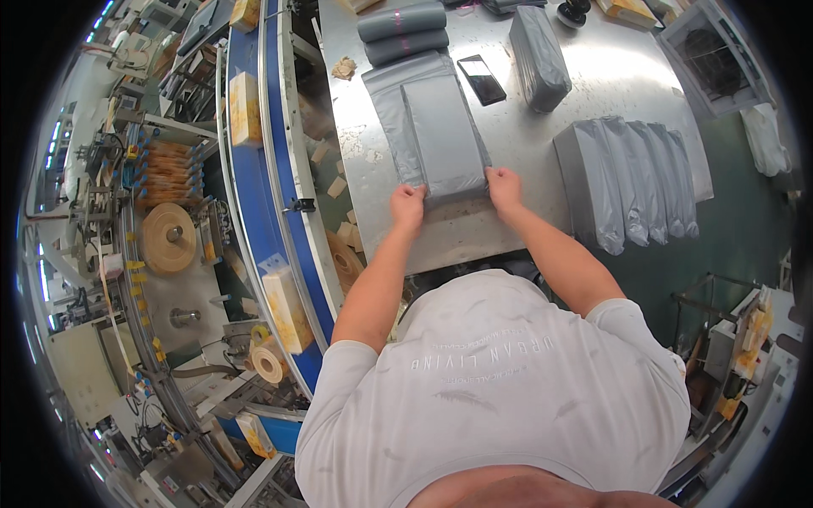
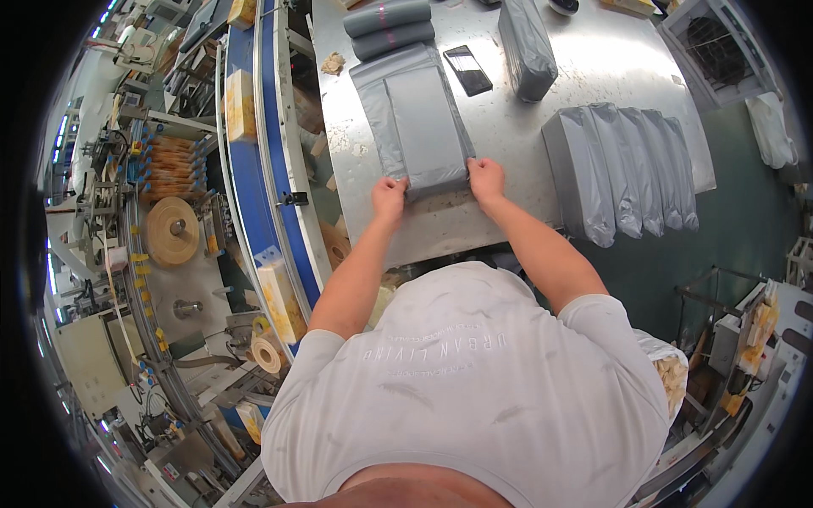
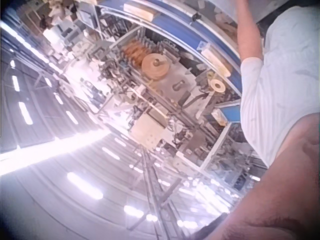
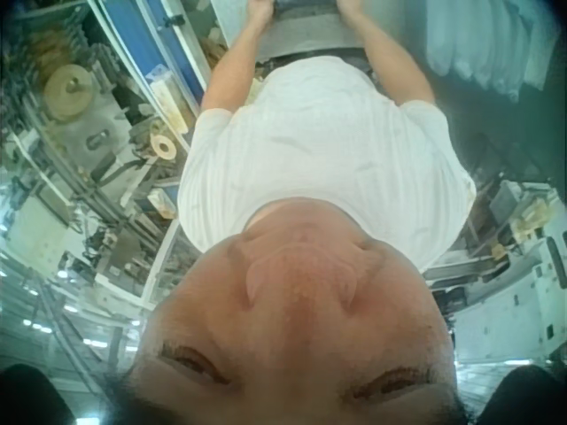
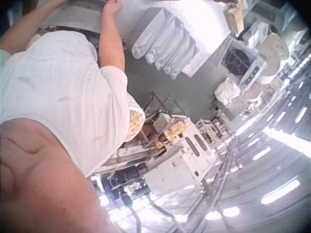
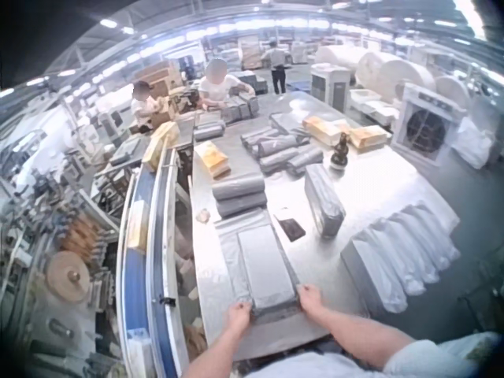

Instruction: The person repeatedly picks up small yellow boxes from a conveyor belt, places them into gray plastic shipping bags on a metal table, seals the bags, and stacks them.

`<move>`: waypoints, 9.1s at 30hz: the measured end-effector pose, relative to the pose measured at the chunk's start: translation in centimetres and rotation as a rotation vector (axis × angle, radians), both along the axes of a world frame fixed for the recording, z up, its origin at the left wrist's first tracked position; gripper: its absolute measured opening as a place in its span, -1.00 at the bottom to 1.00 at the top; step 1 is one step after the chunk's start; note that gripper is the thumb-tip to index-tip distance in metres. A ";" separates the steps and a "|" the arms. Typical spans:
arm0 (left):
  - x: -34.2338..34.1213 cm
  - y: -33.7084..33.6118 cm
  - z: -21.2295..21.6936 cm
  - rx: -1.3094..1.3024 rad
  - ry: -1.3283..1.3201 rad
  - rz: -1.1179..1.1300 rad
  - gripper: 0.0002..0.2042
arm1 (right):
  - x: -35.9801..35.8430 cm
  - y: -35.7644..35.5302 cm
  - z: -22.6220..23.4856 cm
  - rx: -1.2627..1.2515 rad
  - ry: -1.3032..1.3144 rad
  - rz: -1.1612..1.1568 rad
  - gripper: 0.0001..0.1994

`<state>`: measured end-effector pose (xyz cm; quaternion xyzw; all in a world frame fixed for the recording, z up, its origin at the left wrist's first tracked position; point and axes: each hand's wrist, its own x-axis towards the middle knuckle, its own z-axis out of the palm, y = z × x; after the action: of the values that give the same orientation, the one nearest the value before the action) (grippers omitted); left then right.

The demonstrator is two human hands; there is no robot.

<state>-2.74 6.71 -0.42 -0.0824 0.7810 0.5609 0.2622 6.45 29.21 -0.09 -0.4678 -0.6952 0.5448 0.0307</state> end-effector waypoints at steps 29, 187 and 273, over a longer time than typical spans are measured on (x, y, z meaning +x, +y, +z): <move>8.4 -2.0 5.9 0.174 0.254 -0.960 -0.71 | 13.2 4.8 -0.5 0.354 -0.198 0.209 -0.06; 8.9 -8.8 -0.6 0.112 0.077 -0.199 -0.87 | 4.1 -12.3 4.9 0.568 0.251 1.054 -0.81; 7.3 -13.9 1.1 -0.054 0.218 -0.440 -0.72 | 10.3 11.1 0.1 0.533 -0.251 0.171 -0.20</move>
<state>4.54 -7.16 0.72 0.1436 0.8185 0.4747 0.2899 16.75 40.29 0.03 -0.4469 -0.8489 0.2816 0.0203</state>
